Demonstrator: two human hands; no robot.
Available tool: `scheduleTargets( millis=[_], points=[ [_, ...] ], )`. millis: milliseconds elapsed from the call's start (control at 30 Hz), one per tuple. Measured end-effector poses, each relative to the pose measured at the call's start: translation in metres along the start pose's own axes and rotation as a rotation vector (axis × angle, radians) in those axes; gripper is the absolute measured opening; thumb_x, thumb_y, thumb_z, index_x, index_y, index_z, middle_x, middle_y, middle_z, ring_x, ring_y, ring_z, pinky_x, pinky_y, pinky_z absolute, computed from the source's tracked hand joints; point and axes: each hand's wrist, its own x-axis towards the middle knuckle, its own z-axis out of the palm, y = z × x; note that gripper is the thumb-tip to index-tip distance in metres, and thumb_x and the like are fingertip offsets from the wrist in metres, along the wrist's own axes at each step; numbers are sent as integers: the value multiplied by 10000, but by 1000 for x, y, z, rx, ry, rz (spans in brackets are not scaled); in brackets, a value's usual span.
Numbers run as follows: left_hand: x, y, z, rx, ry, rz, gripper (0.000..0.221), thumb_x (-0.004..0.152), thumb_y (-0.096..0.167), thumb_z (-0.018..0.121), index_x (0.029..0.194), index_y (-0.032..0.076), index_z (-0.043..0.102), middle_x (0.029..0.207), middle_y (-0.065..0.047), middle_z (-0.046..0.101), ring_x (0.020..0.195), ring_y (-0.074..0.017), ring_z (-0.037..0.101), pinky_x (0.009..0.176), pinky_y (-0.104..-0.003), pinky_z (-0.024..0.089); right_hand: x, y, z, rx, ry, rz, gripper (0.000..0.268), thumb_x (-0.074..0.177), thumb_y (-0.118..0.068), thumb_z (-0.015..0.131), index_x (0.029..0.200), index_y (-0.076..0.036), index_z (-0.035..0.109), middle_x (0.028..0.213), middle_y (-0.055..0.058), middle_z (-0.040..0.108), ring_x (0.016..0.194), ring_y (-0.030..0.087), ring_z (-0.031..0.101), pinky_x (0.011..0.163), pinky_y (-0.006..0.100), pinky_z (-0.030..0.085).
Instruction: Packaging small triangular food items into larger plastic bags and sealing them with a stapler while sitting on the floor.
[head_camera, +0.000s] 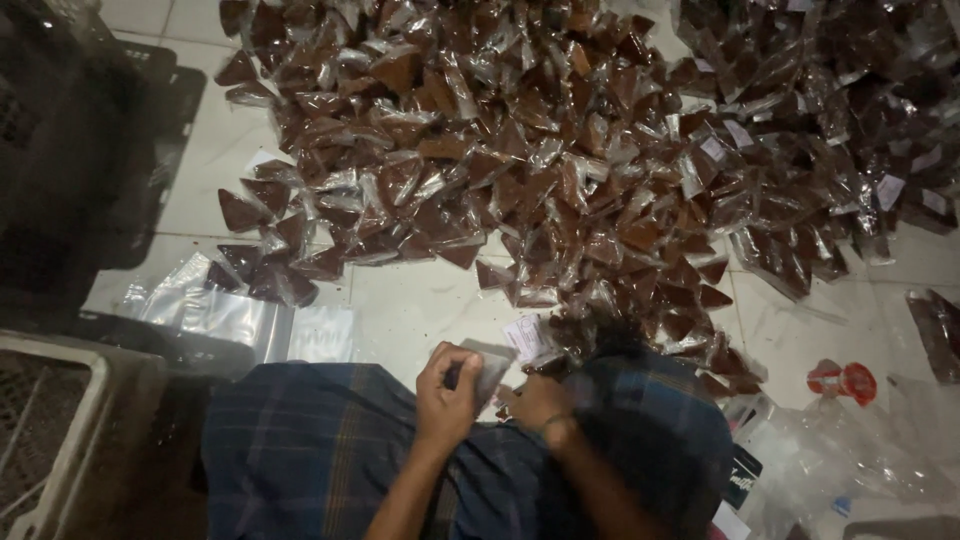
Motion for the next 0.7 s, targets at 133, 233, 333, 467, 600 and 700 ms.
scheduleTargets(
  millis=[133,233,333,467,600,700],
  points=[
    [-1,1,3,-22,33,65,100,902,65,637,836,-9,654,826,-57,608,777,-172,547,763,-289,454,15,-8,23,150,135,102,568,829,-596,676,1017,-65,751,964,190,751,854,385,723,763,444,575],
    [2,3,8,-1,53,79,129,901,90,645,825,-9,676,798,-49,602,735,-157,526,693,-281,444,33,3,32,353,123,-66,341,783,-405,653,874,-81,706,873,101,732,779,285,661,721,374,536],
    [-2,3,14,-6,79,65,95,883,51,672,812,-11,684,790,-40,612,707,-146,534,669,-266,441,87,35,45,519,186,-286,301,1017,-263,378,1017,-53,593,989,126,609,843,287,592,793,447,495],
    [-1,-5,27,62,103,79,92,884,78,671,810,26,687,789,-17,606,668,-132,533,612,-256,444,77,30,-23,1402,589,-334,325,1070,-253,432,869,-83,621,670,24,584,496,127,542,446,250,472],
    [-2,-2,41,137,108,167,66,865,64,675,815,24,689,756,-44,586,656,-168,520,592,-296,437,18,-6,-101,562,1053,-636,375,1103,-237,259,847,-110,502,665,20,569,491,143,526,443,253,488],
    [2,-2,47,156,119,220,56,860,64,675,828,26,700,742,-63,609,692,-201,543,660,-321,461,-12,-29,-101,1278,558,-665,416,1071,-368,322,795,-128,520,660,46,596,582,194,632,625,385,590]
  ],
)
